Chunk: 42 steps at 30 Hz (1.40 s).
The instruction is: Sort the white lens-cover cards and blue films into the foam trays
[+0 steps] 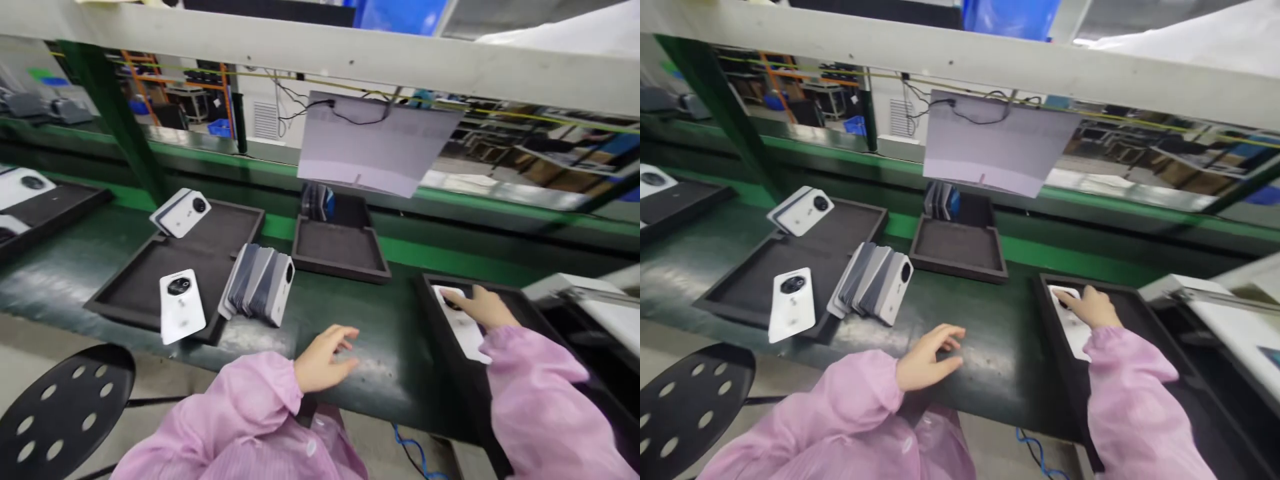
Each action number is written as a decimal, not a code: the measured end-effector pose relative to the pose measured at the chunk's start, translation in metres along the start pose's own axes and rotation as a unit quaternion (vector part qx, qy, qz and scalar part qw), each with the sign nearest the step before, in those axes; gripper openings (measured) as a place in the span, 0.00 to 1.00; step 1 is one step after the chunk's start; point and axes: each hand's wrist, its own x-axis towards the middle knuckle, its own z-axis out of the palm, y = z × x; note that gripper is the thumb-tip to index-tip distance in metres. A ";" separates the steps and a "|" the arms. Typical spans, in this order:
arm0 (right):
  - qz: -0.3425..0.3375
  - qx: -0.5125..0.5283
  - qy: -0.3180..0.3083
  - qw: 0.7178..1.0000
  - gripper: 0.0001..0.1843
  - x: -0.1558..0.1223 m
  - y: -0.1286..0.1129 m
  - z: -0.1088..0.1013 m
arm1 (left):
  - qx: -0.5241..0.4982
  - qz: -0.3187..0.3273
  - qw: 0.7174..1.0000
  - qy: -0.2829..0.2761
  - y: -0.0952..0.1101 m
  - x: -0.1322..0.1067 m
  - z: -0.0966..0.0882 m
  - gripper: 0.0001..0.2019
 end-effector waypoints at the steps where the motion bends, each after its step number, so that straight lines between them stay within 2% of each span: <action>1: -0.009 0.016 -0.003 1.000 0.32 -0.005 -0.010 0.000 | -0.011 0.014 1.000 -0.002 0.008 -0.014 -0.009 0.21; 4: -0.060 0.110 -0.034 0.992 0.37 -0.035 -0.055 0.010 | 0.002 0.043 0.999 0.017 0.031 -0.060 -0.043 0.14; 5: -0.096 0.149 -0.048 0.983 0.37 -0.049 -0.073 0.017 | 0.026 0.043 0.998 0.049 0.036 -0.075 -0.058 0.12; 7: -0.168 0.220 -0.100 0.956 0.36 -0.078 -0.111 0.032 | 0.109 0.035 0.982 0.149 0.039 -0.103 -0.092 0.11; 9: -0.213 0.287 -0.172 0.918 0.31 -0.105 -0.146 0.048 | 0.202 -0.012 0.940 0.275 0.034 -0.126 -0.131 0.13; 11: -0.234 0.345 -0.236 0.878 0.28 -0.124 -0.177 0.064 | 0.246 -0.087 0.884 0.388 0.022 -0.143 -0.174 0.18; 12: -0.233 0.369 -0.254 0.863 0.28 -0.130 -0.189 0.071 | 0.278 -0.119 0.858 0.416 0.016 -0.147 -0.195 0.22; 13: -0.224 0.390 -0.258 0.855 0.27 -0.135 -0.201 0.079 | 0.317 -0.161 0.837 0.416 0.010 -0.150 -0.213 0.27; 15: -0.200 0.423 -0.241 0.850 0.27 -0.140 -0.218 0.092 | 0.374 -0.250 0.821 0.350 -0.001 -0.148 -0.243 0.30; 17: -0.188 0.446 -0.219 0.847 0.26 -0.144 -0.230 0.102 | 0.381 -0.320 0.814 0.299 -0.007 -0.140 -0.260 0.30; 19: -0.184 0.467 -0.208 0.839 0.25 -0.148 -0.235 0.108 | 0.365 -0.343 0.815 0.292 -0.011 -0.131 -0.267 0.29; 23: -0.154 0.496 -0.204 0.830 0.25 -0.157 -0.233 0.114 | 0.290 -0.324 0.844 0.316 -0.019 -0.120 -0.271 0.29; 27: -0.126 0.504 -0.198 0.831 0.24 -0.161 -0.223 0.113 | 0.144 -0.284 0.884 0.343 -0.022 -0.118 -0.275 0.27; 29: -0.119 0.514 -0.183 0.830 0.22 -0.162 -0.221 0.107 | 0.082 -0.260 0.896 0.350 -0.014 -0.119 -0.272 0.24; 31: -0.121 0.526 -0.170 0.824 0.20 -0.167 -0.224 0.096 | 0.024 -0.229 0.900 0.371 0.002 -0.122 -0.261 0.23; 32: -0.126 0.536 -0.170 0.817 0.18 -0.171 -0.227 0.089 | -0.005 -0.208 0.899 0.385 0.013 -0.122 -0.251 0.23; 33: -0.138 0.549 -0.178 0.805 0.17 -0.176 -0.230 0.082 | -0.075 -0.173 0.893 0.409 0.025 -0.122 -0.237 0.22; 35: -0.176 0.592 -0.206 0.759 0.20 -0.190 -0.239 0.068 | -0.172 -0.128 0.882 0.419 0.046 -0.116 -0.202 0.21; 36: -0.198 0.618 -0.223 0.727 0.24 -0.198 -0.244 0.061 | -0.191 -0.117 0.888 0.402 0.055 -0.110 -0.182 0.20; 38: -0.225 0.654 -0.253 0.676 0.32 -0.211 -0.252 0.052 | -0.209 -0.119 0.914 0.326 0.068 -0.092 -0.142 0.19; 39: -0.222 0.661 -0.257 0.669 0.31 -0.215 -0.254 0.049 | -0.222 -0.113 0.922 0.297 0.072 -0.080 -0.124 0.19; 40: -0.208 0.662 -0.250 0.675 0.28 -0.217 -0.255 0.048 | -0.247 -0.111 0.923 0.272 0.075 -0.069 -0.107 0.20; 42: -0.163 0.657 -0.199 0.709 0.18 -0.214 -0.249 0.049 | -0.344 -0.137 0.908 0.194 0.077 -0.045 -0.083 0.21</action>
